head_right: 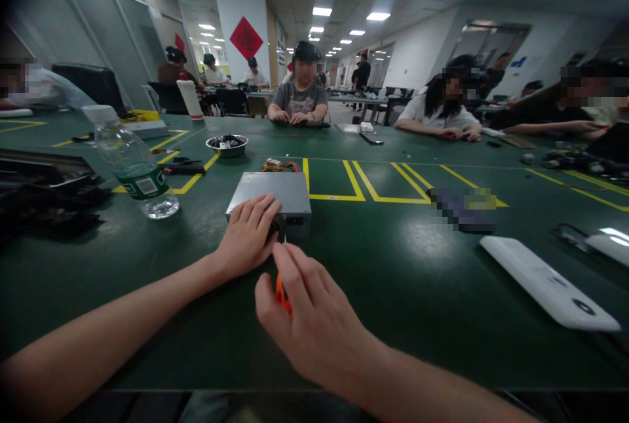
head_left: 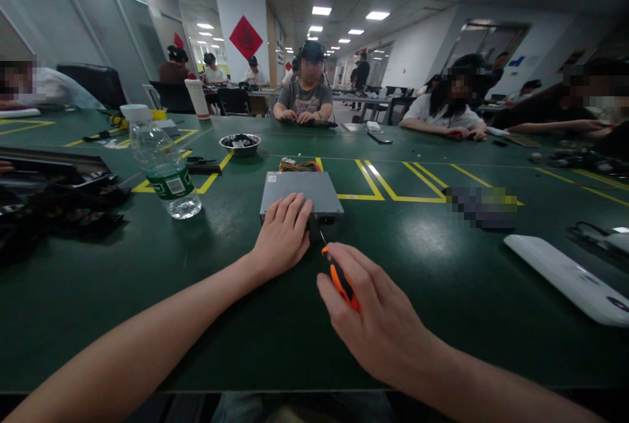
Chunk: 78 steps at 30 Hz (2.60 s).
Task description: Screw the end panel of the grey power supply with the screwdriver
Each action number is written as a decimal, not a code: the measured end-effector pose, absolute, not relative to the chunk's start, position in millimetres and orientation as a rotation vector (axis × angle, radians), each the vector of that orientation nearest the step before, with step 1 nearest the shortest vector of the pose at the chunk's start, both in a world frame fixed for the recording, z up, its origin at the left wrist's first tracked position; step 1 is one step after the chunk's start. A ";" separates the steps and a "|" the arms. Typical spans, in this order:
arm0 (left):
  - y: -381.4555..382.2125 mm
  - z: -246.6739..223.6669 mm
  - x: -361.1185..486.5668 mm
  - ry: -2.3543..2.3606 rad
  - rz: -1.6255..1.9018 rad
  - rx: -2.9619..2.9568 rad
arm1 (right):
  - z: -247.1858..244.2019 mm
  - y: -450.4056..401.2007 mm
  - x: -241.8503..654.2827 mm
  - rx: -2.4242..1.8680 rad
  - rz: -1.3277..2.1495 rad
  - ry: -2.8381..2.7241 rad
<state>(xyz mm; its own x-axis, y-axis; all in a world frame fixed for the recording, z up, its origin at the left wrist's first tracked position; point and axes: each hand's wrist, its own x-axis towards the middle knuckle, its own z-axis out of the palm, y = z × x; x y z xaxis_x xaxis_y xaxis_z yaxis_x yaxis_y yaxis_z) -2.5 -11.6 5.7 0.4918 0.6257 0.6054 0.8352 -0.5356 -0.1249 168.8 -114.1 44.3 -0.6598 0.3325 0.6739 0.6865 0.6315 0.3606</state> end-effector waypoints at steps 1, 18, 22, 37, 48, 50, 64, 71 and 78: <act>-11.2 5.4 -2.9 -1.209 -0.715 -2.338 | 44.6 -109.5 169.3 -0.659 -0.847 -2.331; -1.8 2.3 -9.9 -1.134 -0.744 -2.370 | 15.1 -85.5 175.4 -0.362 -0.732 -2.333; -0.6 2.6 -11.1 -1.136 -0.758 -2.369 | 16.5 -84.2 176.5 -0.344 -0.696 -2.314; -2.6 1.9 -9.9 -1.164 -0.734 -2.354 | 24.2 -81.4 177.5 -0.440 -0.510 -2.205; -4.2 3.0 -10.0 -1.175 -0.716 -2.353 | 28.9 -81.4 173.9 -0.457 -0.473 -2.193; -4.4 3.2 -9.7 -1.176 -0.713 -2.357 | 30.2 -80.2 176.4 -0.475 -0.455 -2.174; -3.9 3.0 -9.6 -1.159 -0.720 -2.355 | 33.5 -74.3 184.3 -0.526 -0.404 -2.118; -5.2 5.9 -8.9 -1.193 -0.744 -2.381 | 33.6 -76.1 179.9 -0.464 -0.429 -2.126; -5.5 11.6 -8.7 -1.188 -0.700 -2.367 | 40.4 -72.5 191.0 -0.512 -0.593 -2.131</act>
<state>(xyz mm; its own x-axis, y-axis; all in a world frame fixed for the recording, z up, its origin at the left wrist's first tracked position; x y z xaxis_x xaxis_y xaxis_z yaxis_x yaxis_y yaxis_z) -8.7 -5.5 11.6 0.5136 0.6192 0.5940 0.8194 -0.5593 -0.1255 191.0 -72.5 40.4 -0.5606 0.1486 0.8146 0.5477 0.8044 0.2302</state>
